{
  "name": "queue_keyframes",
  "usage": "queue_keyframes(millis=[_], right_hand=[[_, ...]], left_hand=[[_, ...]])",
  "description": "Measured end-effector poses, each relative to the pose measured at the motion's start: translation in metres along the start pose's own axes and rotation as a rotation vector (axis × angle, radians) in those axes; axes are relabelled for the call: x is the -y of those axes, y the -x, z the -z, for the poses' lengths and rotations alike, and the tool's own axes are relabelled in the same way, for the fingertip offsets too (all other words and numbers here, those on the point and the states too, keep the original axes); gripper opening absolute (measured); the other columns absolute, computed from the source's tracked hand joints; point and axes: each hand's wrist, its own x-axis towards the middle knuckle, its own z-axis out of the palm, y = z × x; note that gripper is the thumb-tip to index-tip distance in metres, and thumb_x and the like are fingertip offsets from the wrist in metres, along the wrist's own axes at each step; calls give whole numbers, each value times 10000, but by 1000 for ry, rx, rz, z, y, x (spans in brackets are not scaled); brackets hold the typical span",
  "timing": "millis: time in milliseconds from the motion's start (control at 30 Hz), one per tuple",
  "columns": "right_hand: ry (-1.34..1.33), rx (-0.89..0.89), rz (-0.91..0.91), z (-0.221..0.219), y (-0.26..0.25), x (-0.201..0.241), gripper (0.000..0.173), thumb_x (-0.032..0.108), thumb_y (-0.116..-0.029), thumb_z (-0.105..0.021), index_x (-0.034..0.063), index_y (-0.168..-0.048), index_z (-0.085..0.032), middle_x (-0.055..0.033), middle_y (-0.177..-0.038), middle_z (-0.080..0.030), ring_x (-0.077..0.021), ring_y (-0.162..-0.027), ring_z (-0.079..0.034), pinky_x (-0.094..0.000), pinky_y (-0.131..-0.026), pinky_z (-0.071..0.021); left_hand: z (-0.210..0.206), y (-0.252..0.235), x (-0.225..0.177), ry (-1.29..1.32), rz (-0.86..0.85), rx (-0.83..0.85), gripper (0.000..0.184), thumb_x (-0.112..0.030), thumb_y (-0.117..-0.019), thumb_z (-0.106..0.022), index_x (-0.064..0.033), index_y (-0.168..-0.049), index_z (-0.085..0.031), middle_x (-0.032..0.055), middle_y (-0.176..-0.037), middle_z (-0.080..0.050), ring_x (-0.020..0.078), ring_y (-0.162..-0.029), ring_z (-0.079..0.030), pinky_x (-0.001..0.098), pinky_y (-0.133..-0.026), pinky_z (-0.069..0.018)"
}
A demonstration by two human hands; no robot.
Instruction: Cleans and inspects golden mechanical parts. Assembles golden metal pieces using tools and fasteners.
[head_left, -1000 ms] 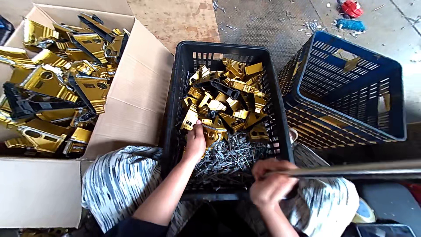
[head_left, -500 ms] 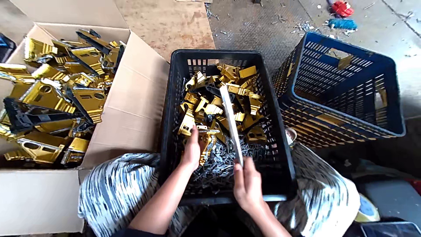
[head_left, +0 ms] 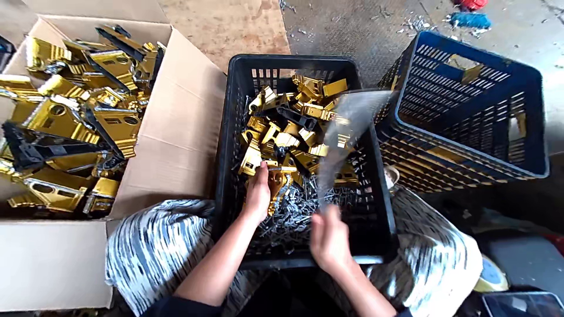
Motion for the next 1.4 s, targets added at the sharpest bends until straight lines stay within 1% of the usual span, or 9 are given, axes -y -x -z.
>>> queue_keyframes(millis=[67,200,367,500,667,767,833,967,1400], right_hand=[[66,297,-215,-1,-4,1,384,338,-1082,-415,-6,-1138,-573,-66,-670,-580,-245,-599,-623,-452,-585,-542],[-194,95,-200,5,-19,-8,251,229,-1069,-424,26,-1047,-570,36,-642,-497,-71,-529,-514,-272,-516,-477],[-376,251,-268,19,-51,-35,472,407,-924,-701,31,-1205,-650,81,-666,-514,-15,-544,-459,-225,-534,-436],[-593,473,-419,9,-52,-35,308,291,-823,-796,62,-1000,-688,54,-699,-628,-31,-569,-564,-232,-555,-502],[-693,258,-397,2,-44,-35,151,203,-872,-717,65,-903,-664,39,-665,-624,-43,-547,-569,-233,-512,-490],[-866,153,-468,6,-44,-24,129,139,-913,-647,35,-981,-612,-4,-712,-656,-55,-539,-573,-214,-485,-481],[-942,118,-480,2,-45,-19,99,118,-929,-615,37,-980,-589,-6,-710,-658,-48,-533,-574,-203,-478,-476],[-980,112,-427,-13,-39,-11,69,121,-922,-618,56,-927,-597,24,-656,-621,-52,-528,-574,-221,-506,-499],[-660,-117,-272,-24,-31,-23,181,172,-994,-586,83,-839,-615,61,-555,-503,-46,-443,-463,-234,-435,-416]], left_hand=[[0,-1,2,9,48,-20,633,-551,-1079,-269,-72,-1378,-556,145,-1294,-624,211,-1173,-606,442,-986,-504],[2,-3,5,-110,12,42,627,-521,-1094,-255,-47,-1354,-572,152,-1275,-627,215,-1166,-602,448,-997,-492],[5,11,0,-575,-377,444,435,-344,-1105,-385,-20,-1064,-672,83,-877,-661,157,-837,-653,408,-810,-553],[2,20,-1,-785,-483,612,525,-409,-1100,-332,-30,-975,-673,104,-873,-652,218,-874,-647,461,-828,-525],[16,25,-4,-758,-684,278,487,-518,-1032,-476,-155,-1297,-664,50,-1313,-653,211,-1229,-609,520,-1025,-499],[23,31,0,-444,-586,117,903,-500,-847,-762,-75,-1530,-352,149,-1538,-418,239,-1384,-457,459,-1098,-451],[19,44,9,-150,-341,257,1080,-333,-750,-890,-70,-1551,-215,104,-1435,-478,148,-1207,-600,346,-971,-568],[-4,56,25,147,-160,416,470,-7,-797,-828,57,-1191,-579,103,-1022,-735,181,-959,-727,359,-906,-617],[-20,44,39,-41,-365,212,618,-107,-692,-932,36,-1192,-599,73,-1046,-741,148,-1003,-723,338,-943,-612]])
